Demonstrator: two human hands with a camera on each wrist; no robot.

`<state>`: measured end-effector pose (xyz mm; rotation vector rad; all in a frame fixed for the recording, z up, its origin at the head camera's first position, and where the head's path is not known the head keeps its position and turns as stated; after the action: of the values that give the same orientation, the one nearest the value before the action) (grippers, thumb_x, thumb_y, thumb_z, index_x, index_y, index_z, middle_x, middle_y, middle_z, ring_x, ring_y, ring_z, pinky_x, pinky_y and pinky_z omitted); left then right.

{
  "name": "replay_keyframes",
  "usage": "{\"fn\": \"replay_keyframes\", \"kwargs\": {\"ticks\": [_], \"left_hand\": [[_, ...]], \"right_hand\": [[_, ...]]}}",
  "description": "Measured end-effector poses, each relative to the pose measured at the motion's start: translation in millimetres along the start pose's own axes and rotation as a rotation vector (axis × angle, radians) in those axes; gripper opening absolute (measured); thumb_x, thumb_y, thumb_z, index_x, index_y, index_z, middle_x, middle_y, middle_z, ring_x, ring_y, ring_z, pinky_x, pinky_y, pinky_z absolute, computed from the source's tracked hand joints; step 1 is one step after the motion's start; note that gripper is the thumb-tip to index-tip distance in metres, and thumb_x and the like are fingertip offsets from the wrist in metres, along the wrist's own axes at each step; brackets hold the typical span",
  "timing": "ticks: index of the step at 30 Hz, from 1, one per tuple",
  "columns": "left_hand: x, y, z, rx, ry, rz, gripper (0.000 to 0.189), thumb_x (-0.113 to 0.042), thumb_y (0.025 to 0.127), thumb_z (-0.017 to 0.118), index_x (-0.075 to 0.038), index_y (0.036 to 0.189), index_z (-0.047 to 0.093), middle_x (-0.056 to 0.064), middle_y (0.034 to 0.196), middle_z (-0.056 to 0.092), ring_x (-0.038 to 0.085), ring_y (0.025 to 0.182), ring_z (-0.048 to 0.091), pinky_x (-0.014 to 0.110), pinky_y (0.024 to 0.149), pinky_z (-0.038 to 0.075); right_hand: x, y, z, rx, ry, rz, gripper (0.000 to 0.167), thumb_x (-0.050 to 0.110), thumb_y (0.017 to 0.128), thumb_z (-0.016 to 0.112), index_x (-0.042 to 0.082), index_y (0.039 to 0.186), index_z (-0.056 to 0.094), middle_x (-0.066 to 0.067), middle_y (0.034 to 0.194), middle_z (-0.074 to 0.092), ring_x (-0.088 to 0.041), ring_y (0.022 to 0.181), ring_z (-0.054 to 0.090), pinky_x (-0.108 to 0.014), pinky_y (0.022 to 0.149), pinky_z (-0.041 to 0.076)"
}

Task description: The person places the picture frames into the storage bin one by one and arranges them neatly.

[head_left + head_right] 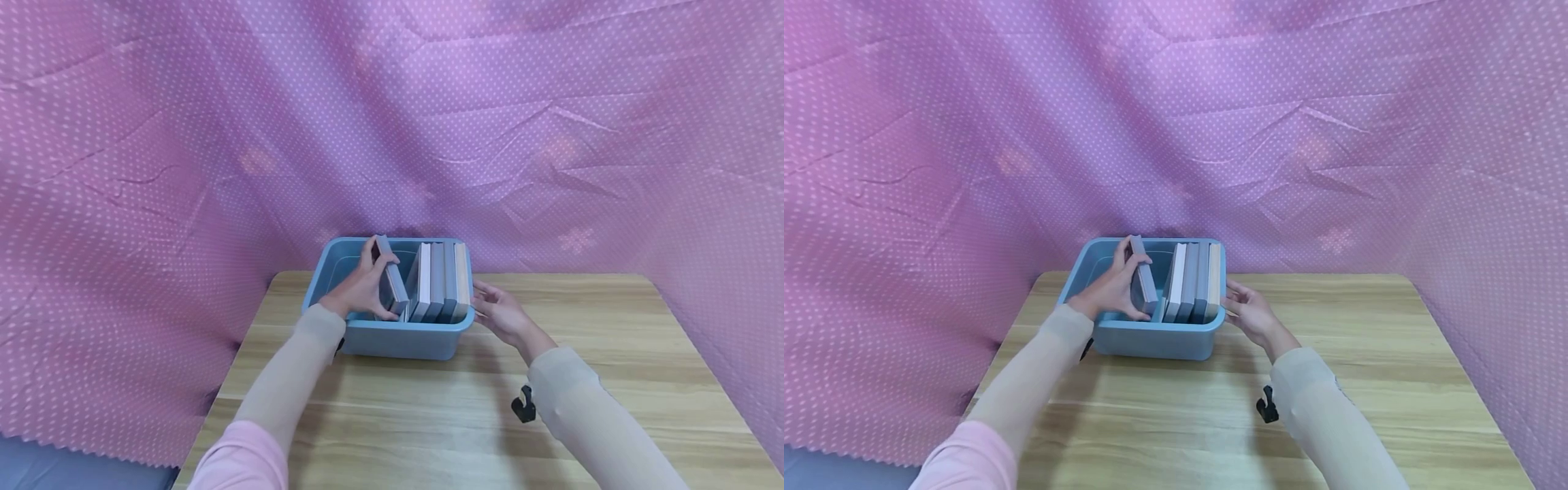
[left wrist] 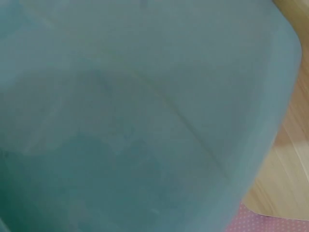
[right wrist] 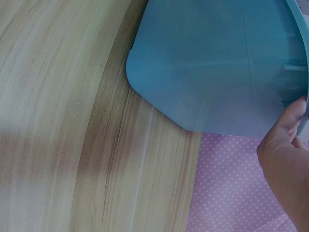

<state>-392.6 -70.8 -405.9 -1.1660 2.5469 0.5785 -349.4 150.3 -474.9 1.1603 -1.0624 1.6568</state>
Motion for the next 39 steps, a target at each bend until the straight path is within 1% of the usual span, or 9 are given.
{"fn": "replay_keyframes", "kwargs": {"ticks": [6, 11, 15, 20, 23, 28, 32, 36, 39], "left_hand": [[0.5, 1.2, 10.5, 0.062, 0.008, -0.045, 0.102, -0.042, 0.054, 0.092, -0.025, 0.133, 0.03, 0.02, 0.151, -0.018, 0.042, 0.131, 0.024, 0.048, 0.096, 0.047], [-0.5, 3.7, 13.4, 0.072, -0.018, -0.061, 0.102, -0.038, 0.054, 0.093, -0.026, 0.133, 0.03, 0.015, 0.151, -0.019, 0.041, 0.132, 0.023, 0.05, 0.099, 0.044], [0.1, 6.3, 16.4, 0.08, -0.024, -0.065, 0.103, -0.038, 0.054, 0.093, -0.028, 0.133, 0.029, 0.013, 0.152, -0.018, 0.04, 0.132, 0.023, 0.049, 0.098, 0.045], [-0.3, 8.2, 20.7, 0.106, -0.031, -0.056, 0.102, -0.036, 0.054, 0.093, -0.028, 0.133, 0.03, 0.013, 0.152, -0.014, 0.038, 0.131, 0.024, 0.046, 0.097, 0.046], [-2.3, 9.1, 22.6, 0.118, -0.033, -0.038, 0.103, -0.035, 0.053, 0.094, -0.025, 0.134, 0.031, 0.012, 0.152, -0.01, 0.035, 0.131, 0.024, 0.045, 0.098, 0.047], [-4.8, 11.3, 26.8, 0.147, -0.025, -0.034, 0.101, -0.033, 0.055, 0.094, -0.026, 0.134, 0.032, 0.01, 0.154, -0.011, 0.036, 0.135, 0.019, 0.045, 0.099, 0.045], [-8.1, 14.0, 30.0, 0.173, -0.003, -0.023, 0.099, -0.031, 0.055, 0.094, -0.029, 0.133, 0.032, 0.009, 0.155, -0.012, 0.034, 0.137, 0.016, 0.045, 0.099, 0.046], [-10.3, 16.3, 31.9, 0.191, 0.049, 0.005, 0.101, -0.031, 0.055, 0.094, -0.028, 0.134, 0.031, 0.015, 0.156, -0.01, 0.035, 0.139, 0.015, 0.044, 0.099, 0.045], [-9.2, 17.3, 33.2, 0.208, 0.068, -0.002, 0.103, -0.032, 0.055, 0.094, -0.028, 0.135, 0.03, 0.016, 0.156, -0.011, 0.036, 0.139, 0.015, 0.044, 0.1, 0.045]], "right_hand": [[-1, -2.4, 2, -0.002, 0.003, 0.004, 0.056, 0.001, 0.098, 0.047, 0.001, 0.149, 0.024, -0.009, 0.114, 0.047, -0.013, 0.103, 0.054, -0.028, 0.094, 0.049], [-2, -3.7, 2, -0.007, -0.002, 0.009, 0.056, 0.002, 0.098, 0.048, 0.002, 0.149, 0.025, -0.009, 0.115, 0.047, -0.013, 0.104, 0.054, -0.027, 0.094, 0.049], [-2, -4.3, 1, -0.011, 0.002, 0.007, 0.056, 0.002, 0.098, 0.048, 0.002, 0.149, 0.026, -0.009, 0.115, 0.047, -0.013, 0.104, 0.054, -0.028, 0.095, 0.048], [-2, -5.6, 3, -0.009, 0.007, 0.006, 0.056, 0.002, 0.098, 0.048, 0.002, 0.149, 0.025, -0.01, 0.116, 0.047, -0.014, 0.104, 0.054, -0.03, 0.097, 0.047], [-2, -6.2, 3, -0.017, 0.004, 0.011, 0.056, 0.002, 0.098, 0.048, 0.002, 0.149, 0.025, -0.011, 0.117, 0.046, -0.014, 0.105, 0.053, -0.03, 0.097, 0.047], [-3, -6.1, 2, -0.021, 0.009, 0.008, 0.056, 0.002, 0.098, 0.048, 0.002, 0.149, 0.025, -0.01, 0.116, 0.047, -0.014, 0.103, 0.054, -0.029, 0.095, 0.048], [-3, -5.0, 3, -0.015, 0.022, 0.001, 0.056, 0.001, 0.098, 0.048, 0.001, 0.149, 0.024, -0.01, 0.115, 0.047, -0.013, 0.103, 0.054, -0.028, 0.095, 0.049], [-3, -4.0, 3, -0.011, 0.027, 0.001, 0.056, 0.001, 0.098, 0.049, 0.001, 0.149, 0.025, -0.009, 0.115, 0.048, -0.013, 0.103, 0.055, -0.028, 0.093, 0.049], [-3, -3.9, 3, -0.012, 0.031, 0.003, 0.056, 0.001, 0.098, 0.049, 0.002, 0.149, 0.025, -0.009, 0.115, 0.049, -0.013, 0.103, 0.055, -0.027, 0.093, 0.049]]}}
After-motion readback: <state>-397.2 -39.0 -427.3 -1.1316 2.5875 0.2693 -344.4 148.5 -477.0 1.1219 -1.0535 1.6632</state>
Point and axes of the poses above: each hand's wrist, its own y-axis towards the middle knuckle, its own z-axis out of the palm, x = y × z, the point moved 10 cm from there along y, towards the middle knuckle
